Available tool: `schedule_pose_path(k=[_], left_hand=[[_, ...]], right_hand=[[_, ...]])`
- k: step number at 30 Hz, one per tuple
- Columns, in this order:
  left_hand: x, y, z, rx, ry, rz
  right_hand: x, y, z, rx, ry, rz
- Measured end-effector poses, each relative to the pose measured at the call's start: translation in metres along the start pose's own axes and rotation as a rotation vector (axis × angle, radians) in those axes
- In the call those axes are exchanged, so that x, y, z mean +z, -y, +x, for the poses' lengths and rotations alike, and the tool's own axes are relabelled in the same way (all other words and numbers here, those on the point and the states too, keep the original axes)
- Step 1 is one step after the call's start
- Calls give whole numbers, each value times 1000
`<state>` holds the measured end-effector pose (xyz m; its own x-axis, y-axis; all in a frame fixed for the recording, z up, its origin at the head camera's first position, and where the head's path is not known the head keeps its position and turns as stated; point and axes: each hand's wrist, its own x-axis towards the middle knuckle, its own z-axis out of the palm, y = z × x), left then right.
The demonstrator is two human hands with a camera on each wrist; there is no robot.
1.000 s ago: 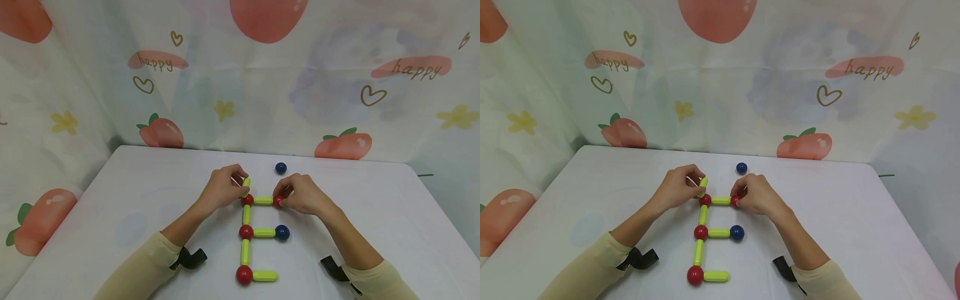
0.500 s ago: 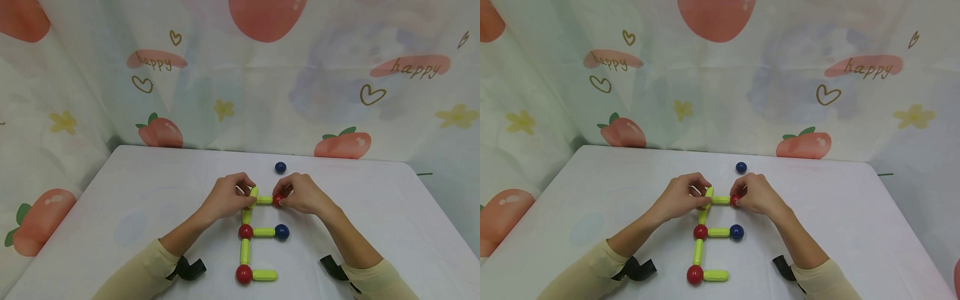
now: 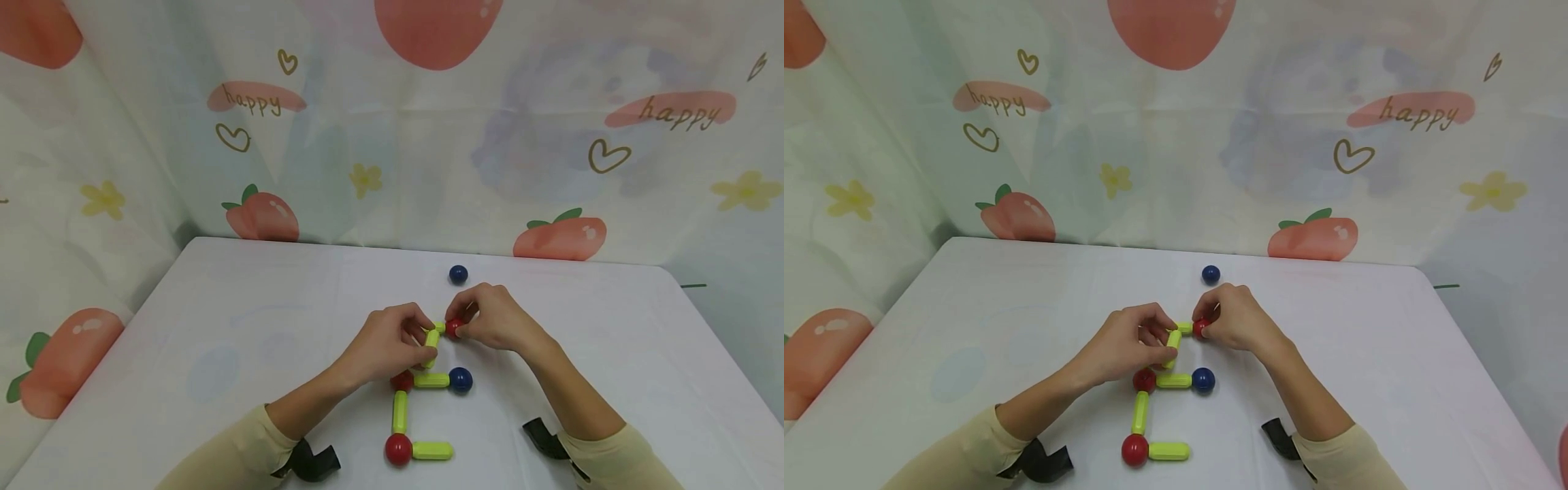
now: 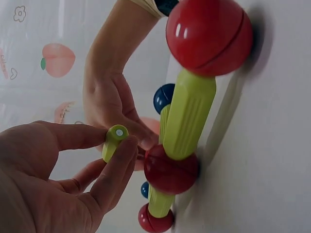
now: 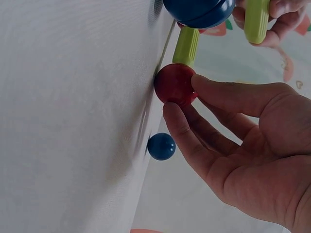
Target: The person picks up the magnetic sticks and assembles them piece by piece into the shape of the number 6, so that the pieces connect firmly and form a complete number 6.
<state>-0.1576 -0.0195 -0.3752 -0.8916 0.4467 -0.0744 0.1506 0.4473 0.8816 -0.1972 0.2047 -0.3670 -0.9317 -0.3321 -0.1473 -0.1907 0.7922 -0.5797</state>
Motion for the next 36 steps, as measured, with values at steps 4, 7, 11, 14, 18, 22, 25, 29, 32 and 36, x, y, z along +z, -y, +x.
schedule_pose_path(k=[4, 7, 11, 14, 18, 22, 25, 29, 32, 36], left_hand=[[6, -3, -4, -28, 20, -32], [12, -4, -6, -52, 32, -63], [18, -7, -11, -72, 45, -116], [23, -9, -14, -93, 59, -154], [29, -9, -18, -112, 78, -203], [36, -9, -22, -120, 103, -261], [40, -8, -24, -129, 122, -289], [45, -6, -26, -129, 141, -304], [48, -6, -28, -127, 150, -300], [50, -6, -29, -143, 157, -292]], right_hand=[[0, 0, 0, -6, -3, 1], [0, 0, 0, -7, -4, 4], [0, 0, -1, -7, -5, 5], [0, 0, -1, -3, -5, 6], [0, 0, 0, -2, -8, 3], [1, 0, 0, -9, -11, 4], [1, 0, 0, -7, -13, 9], [2, 0, 0, 0, -12, 13], [1, -1, 0, -2, -10, 14], [1, 0, -1, -10, -12, 16]])
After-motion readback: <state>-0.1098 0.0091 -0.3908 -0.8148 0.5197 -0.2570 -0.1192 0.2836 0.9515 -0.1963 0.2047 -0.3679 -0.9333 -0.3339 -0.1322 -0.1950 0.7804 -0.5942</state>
